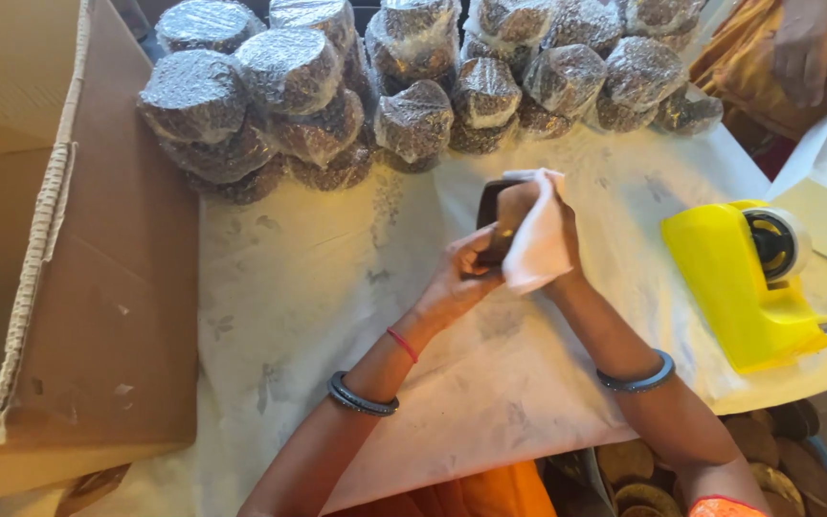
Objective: Wiping and cleaning small brown pottery or cup-like objects with a white cloth.
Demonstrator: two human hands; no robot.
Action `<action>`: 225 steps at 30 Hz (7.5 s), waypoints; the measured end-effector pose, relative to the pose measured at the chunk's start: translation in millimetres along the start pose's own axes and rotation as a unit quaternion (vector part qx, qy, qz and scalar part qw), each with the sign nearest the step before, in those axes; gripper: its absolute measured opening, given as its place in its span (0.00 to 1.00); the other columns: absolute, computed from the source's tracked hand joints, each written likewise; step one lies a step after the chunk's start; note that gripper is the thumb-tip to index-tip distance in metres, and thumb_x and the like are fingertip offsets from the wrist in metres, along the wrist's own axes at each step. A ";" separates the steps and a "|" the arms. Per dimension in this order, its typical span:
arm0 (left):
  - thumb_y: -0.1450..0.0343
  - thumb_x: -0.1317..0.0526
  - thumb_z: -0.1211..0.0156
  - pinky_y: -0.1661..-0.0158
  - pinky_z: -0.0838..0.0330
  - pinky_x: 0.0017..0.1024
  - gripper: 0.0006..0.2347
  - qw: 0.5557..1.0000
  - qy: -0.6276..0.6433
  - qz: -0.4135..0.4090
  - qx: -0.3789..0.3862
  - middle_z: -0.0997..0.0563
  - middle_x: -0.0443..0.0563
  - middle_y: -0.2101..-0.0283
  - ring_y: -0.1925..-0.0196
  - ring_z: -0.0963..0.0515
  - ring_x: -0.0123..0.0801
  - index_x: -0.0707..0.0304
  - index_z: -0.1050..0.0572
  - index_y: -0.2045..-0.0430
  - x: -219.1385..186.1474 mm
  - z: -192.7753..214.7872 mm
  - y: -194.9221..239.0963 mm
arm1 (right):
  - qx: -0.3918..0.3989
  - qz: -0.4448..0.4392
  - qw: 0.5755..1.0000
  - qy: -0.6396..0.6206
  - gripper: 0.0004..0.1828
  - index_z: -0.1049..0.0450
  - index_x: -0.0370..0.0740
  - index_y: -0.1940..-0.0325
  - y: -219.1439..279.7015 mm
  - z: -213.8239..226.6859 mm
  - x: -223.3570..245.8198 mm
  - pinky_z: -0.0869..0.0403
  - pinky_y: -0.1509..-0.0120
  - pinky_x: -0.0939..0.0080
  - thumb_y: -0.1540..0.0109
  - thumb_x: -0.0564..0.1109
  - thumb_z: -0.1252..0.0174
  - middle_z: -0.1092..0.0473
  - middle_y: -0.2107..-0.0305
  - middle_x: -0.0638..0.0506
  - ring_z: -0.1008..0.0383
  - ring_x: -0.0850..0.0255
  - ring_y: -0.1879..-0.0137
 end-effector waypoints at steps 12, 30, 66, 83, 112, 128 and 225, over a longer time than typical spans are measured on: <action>0.30 0.71 0.36 0.57 0.24 0.42 0.08 0.899 -0.418 -0.121 -0.043 0.22 0.58 0.43 0.52 0.21 0.59 0.68 0.31 0.62 -58.8 5.2 6.2 | 0.066 -0.081 0.990 -0.097 0.14 0.30 0.39 0.47 2.1 13.2 -35.5 0.22 0.59 0.55 0.30 0.50 0.45 0.26 0.61 0.47 0.22 0.56 0.60; 0.36 0.75 0.41 0.42 0.28 0.43 0.13 0.809 -0.547 -0.130 -0.171 0.21 0.58 0.47 0.42 0.23 0.52 0.66 0.27 0.60 -70.8 15.5 6.9 | 0.132 0.364 0.646 0.658 0.21 0.26 0.35 0.41 52.7 -79.0 66.8 0.29 0.42 0.48 0.35 0.50 0.40 0.28 0.54 0.43 0.28 0.45 0.47; 0.30 0.42 0.42 0.43 0.28 0.47 0.42 0.991 0.077 0.112 -0.001 0.38 0.49 0.29 0.32 0.32 0.37 0.42 0.63 0.25 8.2 26.8 3.8 | -0.031 0.366 0.861 0.351 0.11 0.29 0.32 0.55 77.3 -62.0 86.6 0.26 0.37 0.62 0.41 0.32 0.38 0.31 0.50 0.46 0.27 0.60 0.42; 0.27 0.49 0.42 0.35 0.38 0.39 0.39 0.993 0.091 0.041 -0.070 0.37 0.54 0.30 0.29 0.36 0.40 0.53 0.58 0.23 -13.3 33.1 -1.8 | 0.140 0.273 0.835 0.456 0.30 0.31 0.36 0.36 71.5 -86.1 61.5 0.26 0.34 0.58 0.42 0.41 0.33 0.29 0.43 0.44 0.24 0.54 0.37; 0.25 0.51 0.45 0.33 0.39 0.30 0.35 0.995 0.053 0.029 -0.085 0.31 0.51 0.34 0.32 0.32 0.31 0.62 0.51 0.23 -27.7 40.9 1.6 | 0.073 0.362 0.642 0.672 0.23 0.21 0.39 0.51 86.3 -104.3 76.2 0.25 0.53 0.49 0.50 0.44 0.31 0.27 0.51 0.43 0.26 0.45 0.48; 0.24 0.49 0.47 0.31 0.40 0.35 0.37 0.993 0.095 0.038 -0.060 0.34 0.55 0.30 0.30 0.34 0.38 0.62 0.56 0.22 -17.9 40.4 -2.8 | 0.169 0.340 0.847 0.373 0.20 0.24 0.34 0.47 75.9 -96.4 76.0 0.28 0.36 0.58 0.43 0.41 0.34 0.27 0.49 0.42 0.26 0.53 0.40; 0.27 0.40 0.49 0.57 0.29 0.43 0.31 0.965 0.160 0.151 -0.138 0.23 0.58 0.49 0.51 0.23 0.41 0.64 0.32 0.34 12.2 53.1 -1.5 | -0.043 0.504 0.691 0.517 0.18 0.26 0.36 0.46 96.2 -79.6 116.2 0.24 0.46 0.52 0.39 0.30 0.36 0.26 0.52 0.43 0.23 0.45 0.48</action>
Point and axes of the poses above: each hand's wrist, its own y-axis away from the middle knuckle, its own z-axis out of the back of the hand, x = y × z, the point moved 7 cm from there along -y, towards the middle knuckle
